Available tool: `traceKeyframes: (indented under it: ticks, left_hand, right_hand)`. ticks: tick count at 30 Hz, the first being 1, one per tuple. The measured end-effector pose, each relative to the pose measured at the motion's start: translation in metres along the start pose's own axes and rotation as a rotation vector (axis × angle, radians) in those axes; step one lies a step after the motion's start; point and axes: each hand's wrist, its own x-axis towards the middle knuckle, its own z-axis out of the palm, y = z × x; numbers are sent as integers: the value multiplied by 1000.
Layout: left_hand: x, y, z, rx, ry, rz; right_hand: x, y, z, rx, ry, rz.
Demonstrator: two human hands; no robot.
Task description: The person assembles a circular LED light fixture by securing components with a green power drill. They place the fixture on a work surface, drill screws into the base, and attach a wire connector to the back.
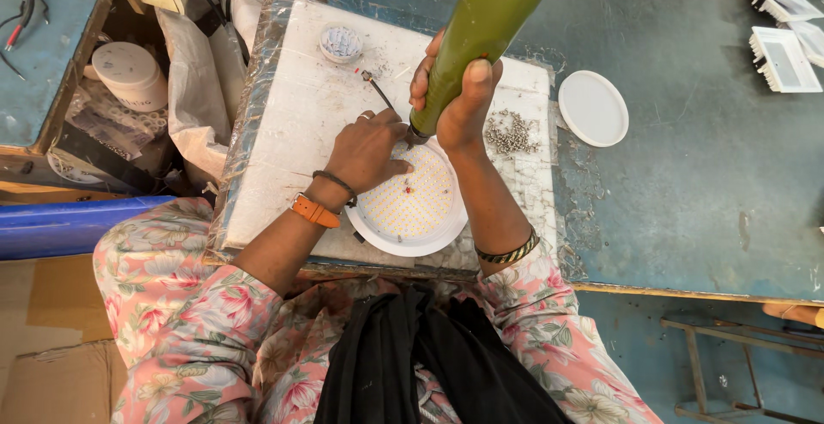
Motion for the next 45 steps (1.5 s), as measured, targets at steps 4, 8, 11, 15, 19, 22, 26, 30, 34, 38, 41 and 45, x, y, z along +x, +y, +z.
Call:
traceKeyframes:
  ticks: [4, 8, 11, 15, 19, 22, 26, 30, 34, 38, 41, 45]
  left_hand:
    - [1, 2, -1, 3, -15, -13]
    - [3, 4, -2, 28, -30, -41]
    - [4, 5, -3, 31, -55, -61]
    - [4, 6, -4, 23, -62, -62]
    - [5, 7, -3, 27, -61, -63]
    - [3, 6, -5, 31, -60, -62]
    - [1, 8, -6, 36, -29, -24]
    - [-3, 8, -8, 26, -7, -23]
    - [-3, 8, -5, 22, -9, -16]
    - [-1, 8, -9, 12, -16, 1]
    - [-1, 6, -10, -8, -12, 17]
    - [-3, 5, -7, -23, 27, 16]
  right_hand:
    - [-2, 1, 0, -14, 13, -13]
    - [-4, 3, 1, -29, 47, -27]
    - [-4, 5, 2, -26, 74, -30]
    - [-4, 6, 1, -48, 91, -46]
    - [-5, 7, 0, -70, 105, -65]
    - [-5, 7, 1, -90, 115, -71]
    - [-6, 4, -2, -80, 131, -66]
    - [-3, 3, 0, -94, 124, -76]
    - [-6, 5, -3, -105, 144, -61]
    - [-9, 8, -7, -111, 143, -64]
    - [-9, 7, -10, -88, 164, -52]
    - [1, -9, -19, 67, 122, -132]
